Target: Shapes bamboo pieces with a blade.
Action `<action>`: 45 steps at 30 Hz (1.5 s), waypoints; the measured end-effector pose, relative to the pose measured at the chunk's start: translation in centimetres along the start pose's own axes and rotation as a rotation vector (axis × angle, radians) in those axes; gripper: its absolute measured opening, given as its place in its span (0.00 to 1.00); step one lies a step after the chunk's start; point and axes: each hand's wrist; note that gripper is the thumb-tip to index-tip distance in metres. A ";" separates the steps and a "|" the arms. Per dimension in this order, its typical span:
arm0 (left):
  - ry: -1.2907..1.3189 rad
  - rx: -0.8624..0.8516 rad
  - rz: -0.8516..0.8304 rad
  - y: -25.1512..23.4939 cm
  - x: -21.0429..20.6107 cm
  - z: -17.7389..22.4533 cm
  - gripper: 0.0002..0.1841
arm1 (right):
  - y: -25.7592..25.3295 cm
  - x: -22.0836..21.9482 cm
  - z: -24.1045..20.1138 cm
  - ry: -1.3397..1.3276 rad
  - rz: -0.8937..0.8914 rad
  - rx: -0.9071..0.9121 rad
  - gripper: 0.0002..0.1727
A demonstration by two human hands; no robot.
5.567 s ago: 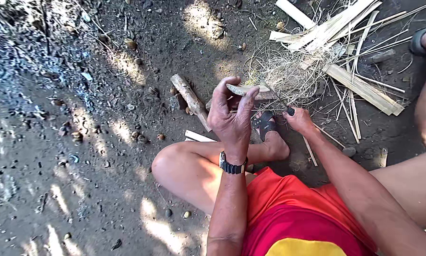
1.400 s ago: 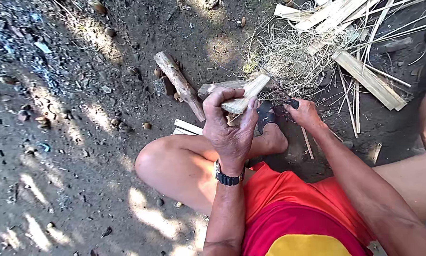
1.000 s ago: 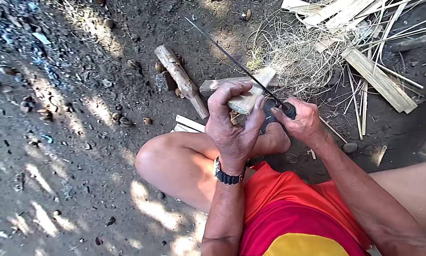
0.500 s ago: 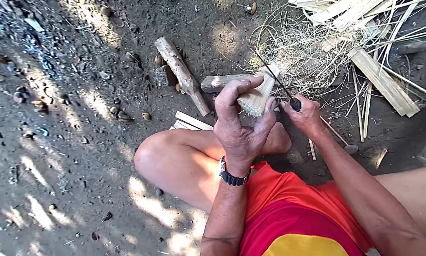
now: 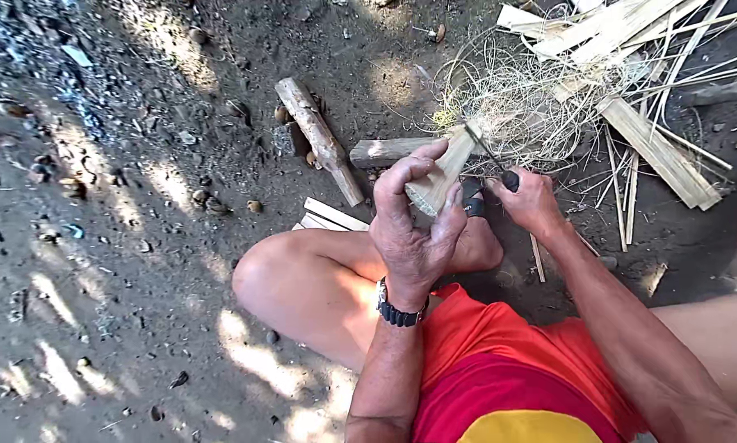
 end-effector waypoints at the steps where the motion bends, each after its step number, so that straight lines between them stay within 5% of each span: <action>1: 0.008 0.012 0.002 0.3 -0.1 0.1 0.22 | 1.3 0.0 -0.6 -0.005 0.035 0.098 0.25; 3: 0.008 0.021 0.018 0.4 -0.4 0.2 0.24 | 1.4 -0.9 -0.4 -0.037 0.088 0.185 0.24; 6: -0.022 0.035 0.031 0.5 -0.2 0.1 0.29 | -2.0 -1.7 2.6 -0.009 -0.019 -0.090 0.25; 10: -0.042 0.129 0.016 1.1 -2.3 -3.9 0.26 | -1.7 0.2 2.2 0.018 -0.062 -0.180 0.26; 15: 0.339 0.491 0.285 -0.1 -3.6 -8.6 0.21 | 2.1 2.2 3.0 -0.309 0.219 -0.284 0.29; 20: 0.835 0.724 0.461 0.1 -0.2 -5.3 0.18 | 7.4 6.8 -2.8 -0.904 0.288 0.031 0.20; 29: 1.321 0.735 0.127 4.9 -2.3 -1.2 0.17 | 13.7 7.4 -11.7 -1.058 0.133 0.569 0.24; 40: 1.266 0.827 -0.049 6.9 -3.8 -0.6 0.21 | 15.8 6.4 -12.8 -0.972 0.177 0.658 0.15; 45: 1.431 1.045 0.164 4.1 -5.3 -1.8 0.15 | 15.5 5.4 -12.7 -0.923 0.152 0.647 0.16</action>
Point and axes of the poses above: each hand's wrist, its own y-axis away from the middle knuckle, its own x-axis out of the back of the hand, z = x × y, and after that the axes turned 9 degrees about -y, right-handed
